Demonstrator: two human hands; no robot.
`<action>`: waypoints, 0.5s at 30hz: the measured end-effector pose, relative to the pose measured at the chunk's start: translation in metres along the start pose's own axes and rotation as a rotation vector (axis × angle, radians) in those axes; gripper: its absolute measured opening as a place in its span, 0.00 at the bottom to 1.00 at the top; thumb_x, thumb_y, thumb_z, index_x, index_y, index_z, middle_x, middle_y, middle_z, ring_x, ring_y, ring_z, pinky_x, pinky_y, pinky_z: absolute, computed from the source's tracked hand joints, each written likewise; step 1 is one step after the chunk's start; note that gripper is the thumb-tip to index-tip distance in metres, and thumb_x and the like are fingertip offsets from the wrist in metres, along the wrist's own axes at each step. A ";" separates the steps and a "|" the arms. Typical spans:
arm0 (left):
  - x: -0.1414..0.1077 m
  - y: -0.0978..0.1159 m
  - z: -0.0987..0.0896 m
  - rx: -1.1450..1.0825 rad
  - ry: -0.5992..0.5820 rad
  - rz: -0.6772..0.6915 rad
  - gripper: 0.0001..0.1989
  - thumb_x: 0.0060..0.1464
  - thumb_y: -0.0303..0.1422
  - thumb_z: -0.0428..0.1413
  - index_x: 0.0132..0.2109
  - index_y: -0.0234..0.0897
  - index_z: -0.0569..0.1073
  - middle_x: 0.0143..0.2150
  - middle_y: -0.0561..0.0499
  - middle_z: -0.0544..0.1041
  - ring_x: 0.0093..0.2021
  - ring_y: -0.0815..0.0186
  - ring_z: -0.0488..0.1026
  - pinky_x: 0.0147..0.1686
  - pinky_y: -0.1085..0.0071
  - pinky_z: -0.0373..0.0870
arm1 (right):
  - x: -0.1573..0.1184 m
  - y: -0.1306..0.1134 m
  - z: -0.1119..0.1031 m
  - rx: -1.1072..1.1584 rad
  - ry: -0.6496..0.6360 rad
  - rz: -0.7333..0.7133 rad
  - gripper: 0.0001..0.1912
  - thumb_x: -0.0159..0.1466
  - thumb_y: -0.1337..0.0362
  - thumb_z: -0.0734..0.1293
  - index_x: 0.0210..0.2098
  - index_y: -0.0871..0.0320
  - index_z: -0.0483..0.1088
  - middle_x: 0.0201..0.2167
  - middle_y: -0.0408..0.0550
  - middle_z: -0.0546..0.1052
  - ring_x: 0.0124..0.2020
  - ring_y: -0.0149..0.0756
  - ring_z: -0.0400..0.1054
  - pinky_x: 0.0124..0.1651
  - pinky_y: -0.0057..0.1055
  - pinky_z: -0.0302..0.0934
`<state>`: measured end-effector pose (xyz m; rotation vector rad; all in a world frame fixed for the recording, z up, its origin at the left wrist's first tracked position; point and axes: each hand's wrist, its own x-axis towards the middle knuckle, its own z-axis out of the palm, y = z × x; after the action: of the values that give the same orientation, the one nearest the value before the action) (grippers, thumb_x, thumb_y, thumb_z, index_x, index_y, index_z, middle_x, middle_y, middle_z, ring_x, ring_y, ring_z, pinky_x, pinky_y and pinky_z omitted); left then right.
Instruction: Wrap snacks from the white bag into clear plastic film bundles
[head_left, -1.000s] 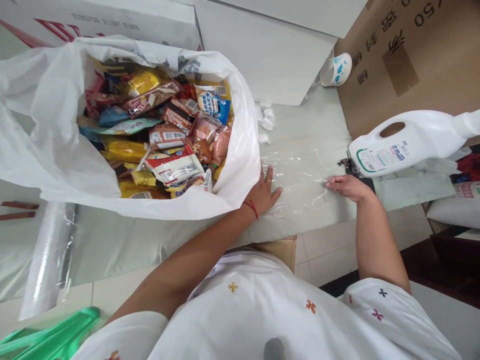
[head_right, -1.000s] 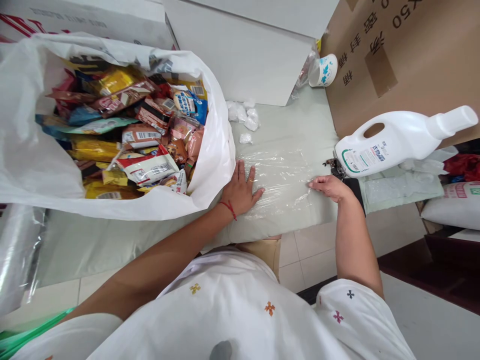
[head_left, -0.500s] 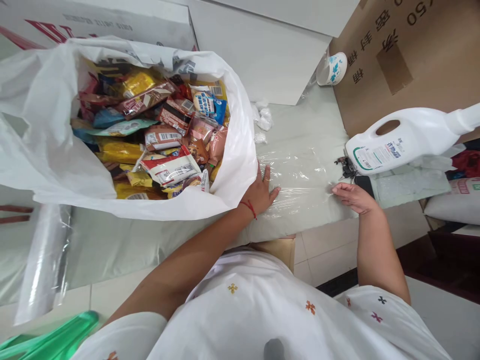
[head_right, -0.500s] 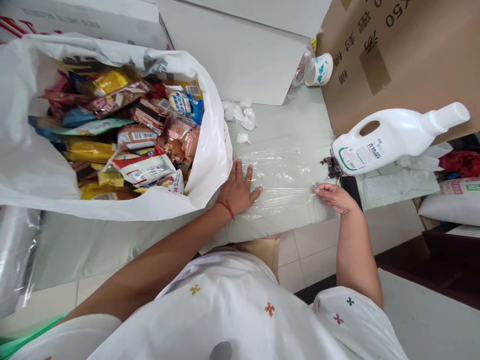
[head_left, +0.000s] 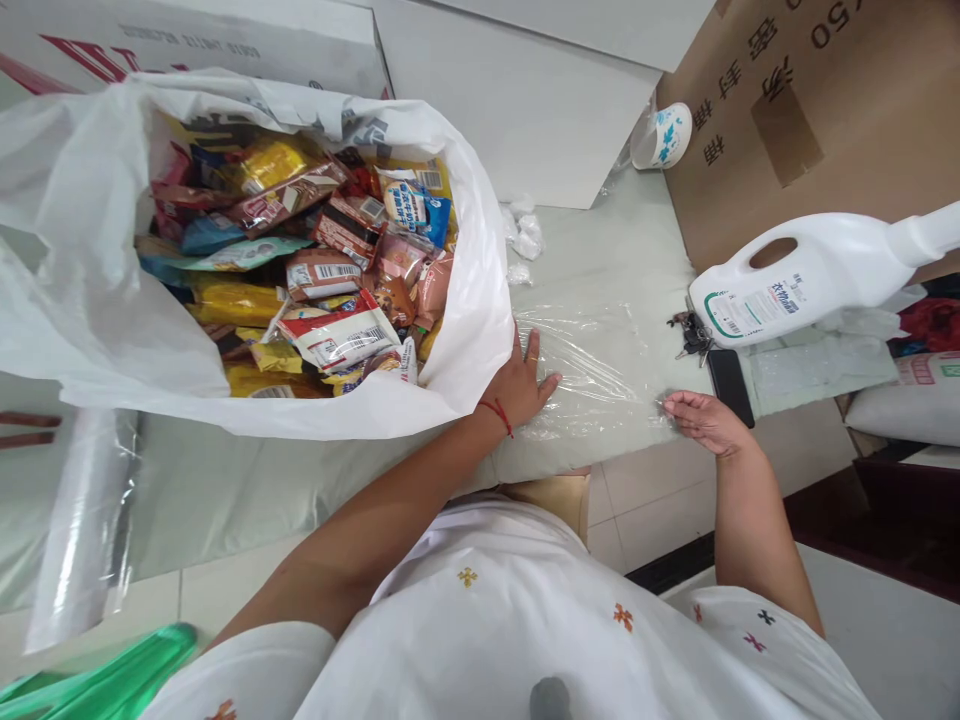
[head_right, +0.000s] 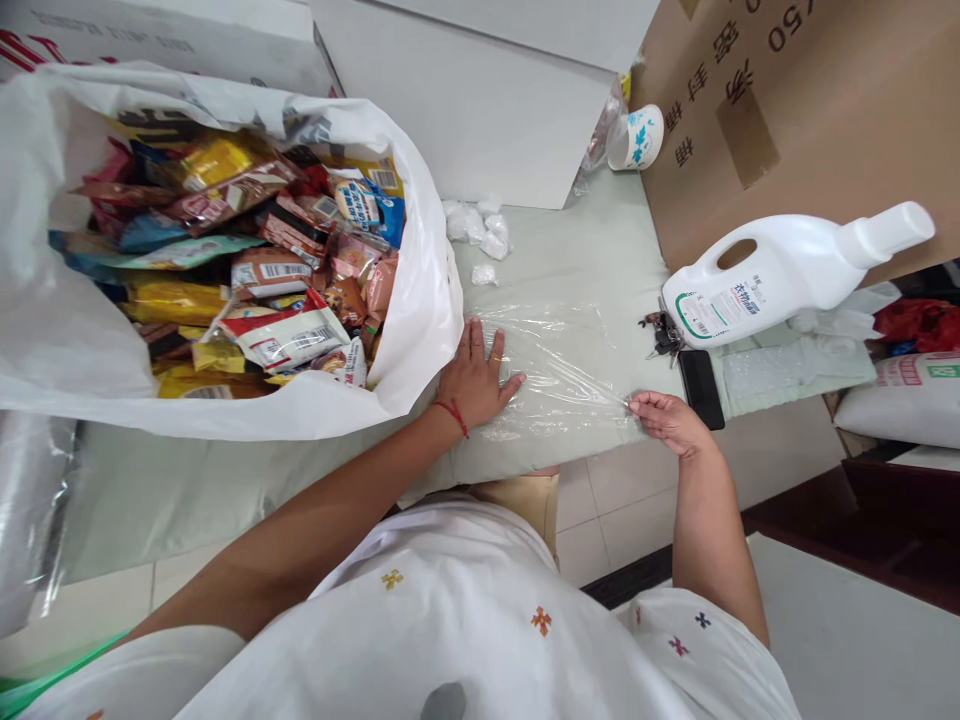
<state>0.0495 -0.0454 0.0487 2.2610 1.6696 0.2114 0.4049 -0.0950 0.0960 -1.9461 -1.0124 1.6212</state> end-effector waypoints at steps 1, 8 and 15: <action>0.000 0.000 0.000 -0.002 -0.003 -0.003 0.44 0.67 0.55 0.45 0.76 0.28 0.50 0.79 0.32 0.42 0.78 0.39 0.35 0.74 0.44 0.37 | -0.002 0.001 0.004 0.014 0.016 -0.012 0.31 0.48 0.40 0.80 0.36 0.57 0.72 0.29 0.44 0.74 0.19 0.20 0.44 0.20 0.25 0.36; -0.002 -0.003 0.004 -0.039 -0.021 0.011 0.48 0.64 0.60 0.44 0.77 0.29 0.48 0.79 0.33 0.41 0.78 0.40 0.33 0.74 0.44 0.40 | 0.001 -0.001 -0.002 -0.248 0.226 0.015 0.27 0.45 0.42 0.79 0.31 0.57 0.73 0.23 0.43 0.72 0.20 0.26 0.52 0.22 0.28 0.44; -0.004 -0.001 -0.005 -0.057 -0.101 -0.003 0.50 0.63 0.60 0.48 0.77 0.28 0.46 0.78 0.29 0.43 0.78 0.39 0.36 0.73 0.44 0.41 | 0.042 -0.056 0.046 -0.759 0.443 -0.653 0.22 0.70 0.48 0.61 0.51 0.54 0.76 0.52 0.57 0.80 0.53 0.48 0.72 0.56 0.44 0.65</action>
<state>0.0464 -0.0479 0.0531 2.1897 1.5948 0.1398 0.3485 -0.0331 0.0969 -1.9211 -1.9596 0.4368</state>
